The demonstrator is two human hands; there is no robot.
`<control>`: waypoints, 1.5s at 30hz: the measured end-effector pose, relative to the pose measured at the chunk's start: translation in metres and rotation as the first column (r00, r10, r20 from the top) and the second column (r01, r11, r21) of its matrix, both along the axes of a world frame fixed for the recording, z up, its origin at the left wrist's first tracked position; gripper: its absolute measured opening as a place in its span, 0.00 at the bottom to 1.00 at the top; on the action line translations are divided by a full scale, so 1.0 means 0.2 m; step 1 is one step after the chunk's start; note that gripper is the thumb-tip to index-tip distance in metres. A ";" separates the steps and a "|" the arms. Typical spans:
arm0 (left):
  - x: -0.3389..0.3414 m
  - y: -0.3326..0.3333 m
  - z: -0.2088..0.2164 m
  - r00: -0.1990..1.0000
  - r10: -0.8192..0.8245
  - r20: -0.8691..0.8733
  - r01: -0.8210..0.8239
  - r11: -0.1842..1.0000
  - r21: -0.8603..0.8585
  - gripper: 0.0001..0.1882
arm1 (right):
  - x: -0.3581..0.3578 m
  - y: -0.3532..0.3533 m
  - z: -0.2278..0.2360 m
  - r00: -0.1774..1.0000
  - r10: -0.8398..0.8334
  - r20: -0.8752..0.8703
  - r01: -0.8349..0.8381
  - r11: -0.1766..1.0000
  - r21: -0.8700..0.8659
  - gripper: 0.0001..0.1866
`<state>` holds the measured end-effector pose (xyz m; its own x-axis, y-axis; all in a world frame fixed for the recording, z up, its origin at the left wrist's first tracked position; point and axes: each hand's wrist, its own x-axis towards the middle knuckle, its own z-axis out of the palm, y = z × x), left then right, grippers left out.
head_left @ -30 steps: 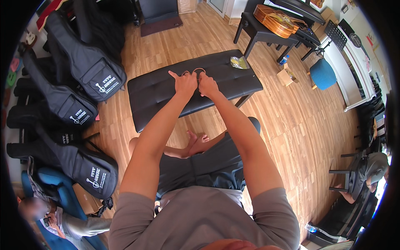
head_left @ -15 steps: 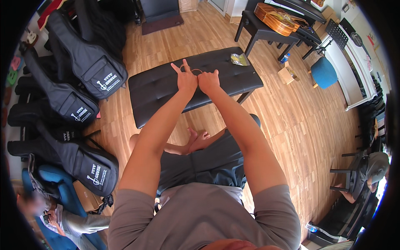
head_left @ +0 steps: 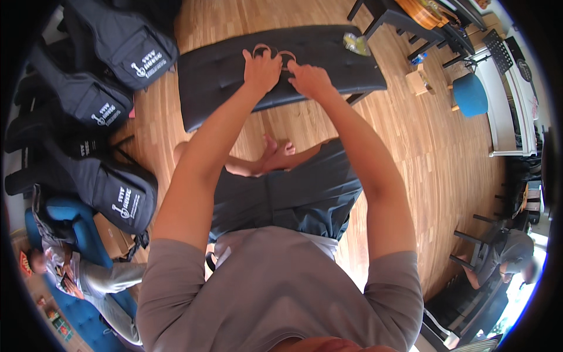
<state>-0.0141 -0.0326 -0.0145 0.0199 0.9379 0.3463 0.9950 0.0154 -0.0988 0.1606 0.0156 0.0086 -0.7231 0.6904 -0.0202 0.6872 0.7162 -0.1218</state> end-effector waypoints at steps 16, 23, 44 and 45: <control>0.05 0.25 -0.31 0.938 0.055 0.343 -0.115 0.981 0.158 0.15 | 0.68 -0.03 -0.93 0.949 0.174 0.265 -0.016 0.861 -0.509 0.17; 0.06 0.32 -0.40 0.923 0.005 0.384 -0.094 0.973 0.212 0.15 | 0.49 0.20 -1.46 0.802 -0.555 0.220 0.542 0.520 -0.660 0.19; 0.00 0.37 -0.45 0.800 0.279 0.531 -0.213 0.960 -0.184 0.19 | 0.03 0.48 -2.36 0.640 -0.662 0.389 0.721 0.343 -0.602 0.15; -0.02 0.34 -0.45 0.818 0.281 0.502 -0.226 0.960 -0.168 0.21 | 0.00 0.47 -2.35 0.673 -0.624 0.397 0.700 0.361 -0.616 0.15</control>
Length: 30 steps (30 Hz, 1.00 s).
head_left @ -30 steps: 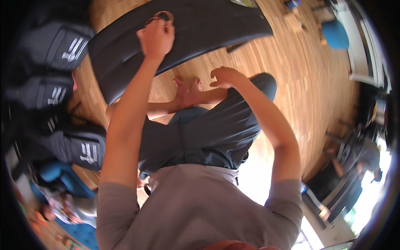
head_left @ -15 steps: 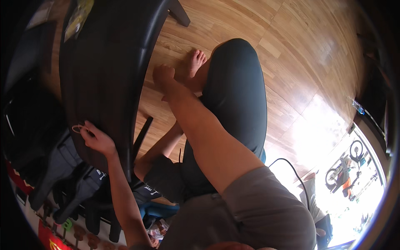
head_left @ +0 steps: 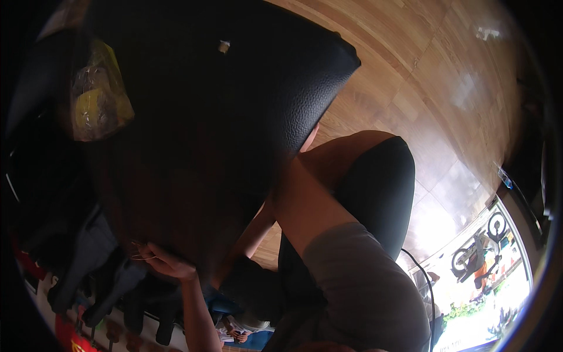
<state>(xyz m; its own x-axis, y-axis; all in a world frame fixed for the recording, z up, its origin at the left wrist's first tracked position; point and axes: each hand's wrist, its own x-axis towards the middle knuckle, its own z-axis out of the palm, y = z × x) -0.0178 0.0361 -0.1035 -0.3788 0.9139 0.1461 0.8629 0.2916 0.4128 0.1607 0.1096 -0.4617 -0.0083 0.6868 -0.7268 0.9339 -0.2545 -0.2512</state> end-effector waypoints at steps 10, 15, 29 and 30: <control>0.00 -0.04 -0.03 0.988 0.029 -0.149 -0.020 0.998 0.060 0.27 | 0.02 -0.11 0.01 0.958 0.288 -0.013 -0.285 0.940 -0.186 0.13; 0.11 0.08 0.01 0.997 -0.073 -0.020 0.074 0.996 0.055 0.17 | -0.02 -0.23 0.04 0.925 0.379 -0.014 -0.370 0.894 -0.253 0.13; 0.16 -0.11 0.30 0.963 -0.178 -0.202 0.230 0.933 0.275 0.15 | -0.04 -0.64 1.27 0.704 0.706 0.078 -0.709 0.704 0.036 0.14; 0.22 -0.08 0.30 0.957 -0.222 -0.189 0.269 0.924 0.274 0.15 | 0.04 -0.65 1.34 0.735 0.676 0.052 -0.676 0.725 0.128 0.14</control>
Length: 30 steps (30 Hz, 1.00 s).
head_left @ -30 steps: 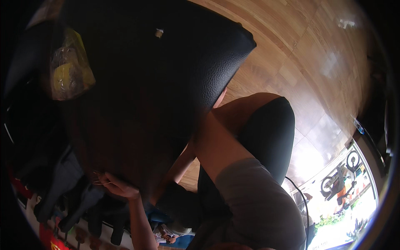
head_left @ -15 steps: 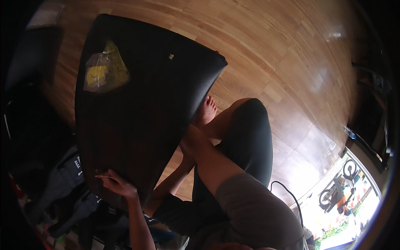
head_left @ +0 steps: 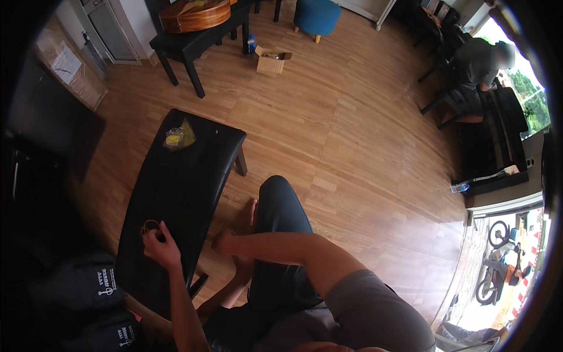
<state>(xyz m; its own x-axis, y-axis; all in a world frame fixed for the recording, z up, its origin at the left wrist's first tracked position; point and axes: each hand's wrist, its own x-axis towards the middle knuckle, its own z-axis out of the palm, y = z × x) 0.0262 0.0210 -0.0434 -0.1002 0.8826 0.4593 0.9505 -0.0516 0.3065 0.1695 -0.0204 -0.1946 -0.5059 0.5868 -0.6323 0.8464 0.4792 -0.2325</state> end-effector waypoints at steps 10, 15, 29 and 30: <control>-0.15 -0.14 -0.05 0.990 0.063 0.128 -0.080 0.988 0.133 0.14 | 0.01 0.44 1.15 0.044 -0.505 -0.862 0.368 0.810 -0.456 0.15; -0.21 -0.11 -0.04 0.972 0.053 0.229 -0.113 0.959 0.259 0.13 | -0.14 0.50 0.73 -0.061 -0.539 -0.840 0.670 0.602 -0.435 0.16; -0.26 -0.07 -0.06 0.953 0.222 0.206 -0.277 0.913 0.300 0.13 | -0.23 0.46 0.66 0.074 -0.478 -0.875 0.777 0.578 -0.250 0.15; -0.26 -0.07 -0.07 0.941 0.249 0.229 -0.308 0.909 0.282 0.13 | -0.23 0.46 0.66 0.057 -0.481 -0.875 0.766 0.583 -0.271 0.15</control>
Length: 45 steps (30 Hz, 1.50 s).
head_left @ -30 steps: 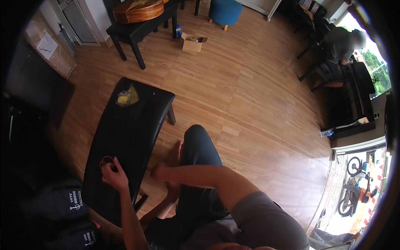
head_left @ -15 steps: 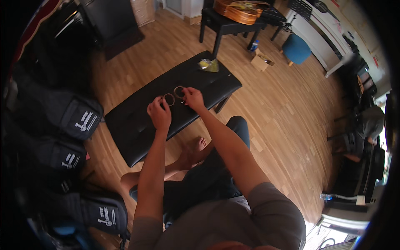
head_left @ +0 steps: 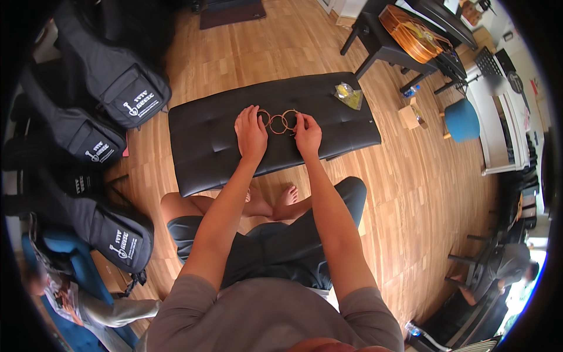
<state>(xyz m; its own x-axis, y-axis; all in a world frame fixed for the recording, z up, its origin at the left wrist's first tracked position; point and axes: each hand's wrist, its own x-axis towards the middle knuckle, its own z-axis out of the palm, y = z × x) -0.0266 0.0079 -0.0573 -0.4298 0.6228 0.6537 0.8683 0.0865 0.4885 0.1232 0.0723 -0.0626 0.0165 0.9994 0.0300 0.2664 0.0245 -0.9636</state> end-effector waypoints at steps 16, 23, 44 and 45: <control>-0.21 0.03 0.04 0.564 -0.246 0.788 0.217 0.965 0.146 0.15 | 0.03 0.00 -0.01 0.975 0.093 -0.204 -0.099 0.995 -0.019 0.15; -0.29 -0.07 0.05 0.888 -0.176 0.425 0.344 0.867 -0.360 0.16 | 0.04 -0.04 -0.06 0.992 -0.047 0.113 0.014 0.960 0.281 0.26; -0.18 -0.14 -0.07 0.956 -0.053 0.290 0.071 0.996 -0.050 0.06 | -0.07 -0.26 0.07 0.906 0.414 0.083 -0.422 0.897 0.129 0.09; -0.18 -0.14 -0.05 0.952 -0.045 0.303 0.066 0.996 -0.060 0.07 | -0.08 -0.24 0.05 0.932 0.359 -0.043 -0.357 0.933 0.042 0.09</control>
<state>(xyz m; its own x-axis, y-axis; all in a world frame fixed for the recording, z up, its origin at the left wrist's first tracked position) -0.0616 -0.0196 -0.0665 -0.5631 0.6904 0.4541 0.6864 0.0848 0.7222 0.1070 0.0242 -0.0521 -0.3401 0.9377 0.0711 0.1864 0.1413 -0.9723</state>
